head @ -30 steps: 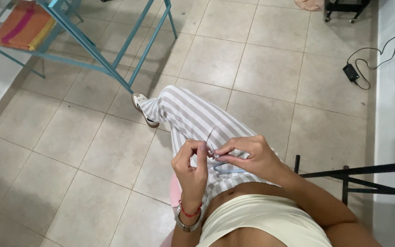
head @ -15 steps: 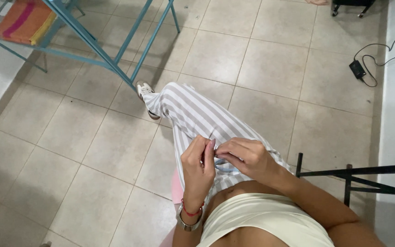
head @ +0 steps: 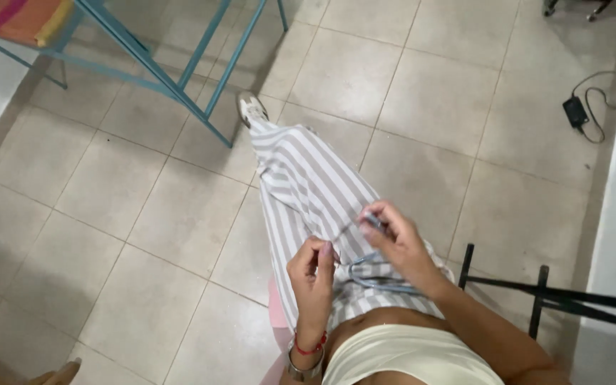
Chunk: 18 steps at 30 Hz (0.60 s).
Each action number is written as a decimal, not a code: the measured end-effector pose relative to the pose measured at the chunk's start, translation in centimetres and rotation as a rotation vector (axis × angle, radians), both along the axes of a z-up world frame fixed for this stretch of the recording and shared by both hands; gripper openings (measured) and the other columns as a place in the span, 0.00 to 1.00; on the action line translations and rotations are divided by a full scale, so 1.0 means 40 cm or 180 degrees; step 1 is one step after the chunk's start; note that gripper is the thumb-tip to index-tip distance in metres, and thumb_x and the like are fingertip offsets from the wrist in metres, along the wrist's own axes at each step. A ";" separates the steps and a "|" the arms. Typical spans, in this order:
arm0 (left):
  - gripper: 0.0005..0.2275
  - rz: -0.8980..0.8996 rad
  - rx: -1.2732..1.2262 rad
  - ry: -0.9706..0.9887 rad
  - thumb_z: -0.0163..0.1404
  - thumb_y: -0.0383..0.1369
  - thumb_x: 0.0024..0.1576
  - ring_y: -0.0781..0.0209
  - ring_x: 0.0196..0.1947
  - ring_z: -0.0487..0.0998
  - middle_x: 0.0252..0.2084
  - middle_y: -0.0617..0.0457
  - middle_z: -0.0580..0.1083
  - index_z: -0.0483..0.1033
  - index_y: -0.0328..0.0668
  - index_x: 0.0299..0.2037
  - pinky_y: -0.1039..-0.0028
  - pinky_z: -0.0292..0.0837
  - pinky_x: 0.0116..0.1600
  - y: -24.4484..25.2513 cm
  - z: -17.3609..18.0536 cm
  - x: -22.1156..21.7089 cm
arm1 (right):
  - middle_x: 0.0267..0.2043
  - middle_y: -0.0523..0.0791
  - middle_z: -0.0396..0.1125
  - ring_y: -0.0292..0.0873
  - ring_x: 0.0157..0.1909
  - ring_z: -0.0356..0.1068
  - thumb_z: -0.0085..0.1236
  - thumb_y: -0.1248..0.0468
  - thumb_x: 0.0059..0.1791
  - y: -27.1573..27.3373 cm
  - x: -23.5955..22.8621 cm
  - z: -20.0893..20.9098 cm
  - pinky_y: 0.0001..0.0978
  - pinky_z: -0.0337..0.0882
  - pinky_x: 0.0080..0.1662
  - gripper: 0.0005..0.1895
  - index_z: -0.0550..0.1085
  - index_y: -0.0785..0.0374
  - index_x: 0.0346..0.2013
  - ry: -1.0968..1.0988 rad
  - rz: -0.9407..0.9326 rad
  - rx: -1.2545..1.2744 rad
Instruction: Preparing sewing materials by handling elastic strips with a tool and folding fabric pieces
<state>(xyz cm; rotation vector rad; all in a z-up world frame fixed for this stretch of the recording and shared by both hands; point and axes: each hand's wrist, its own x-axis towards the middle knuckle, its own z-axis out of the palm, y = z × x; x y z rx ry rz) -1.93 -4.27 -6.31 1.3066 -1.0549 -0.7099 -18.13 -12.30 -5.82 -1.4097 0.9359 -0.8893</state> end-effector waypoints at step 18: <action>0.06 0.1295 0.0930 0.1606 0.62 0.27 0.59 0.63 0.11 0.75 0.14 0.44 0.80 0.83 0.31 0.31 0.76 0.68 0.18 -0.476 -0.417 0.224 | 0.31 0.45 0.76 0.36 0.35 0.72 0.73 0.65 0.51 -0.507 0.326 -0.355 0.27 0.69 0.41 0.06 0.84 0.65 0.32 0.0154 0.0742 0.0771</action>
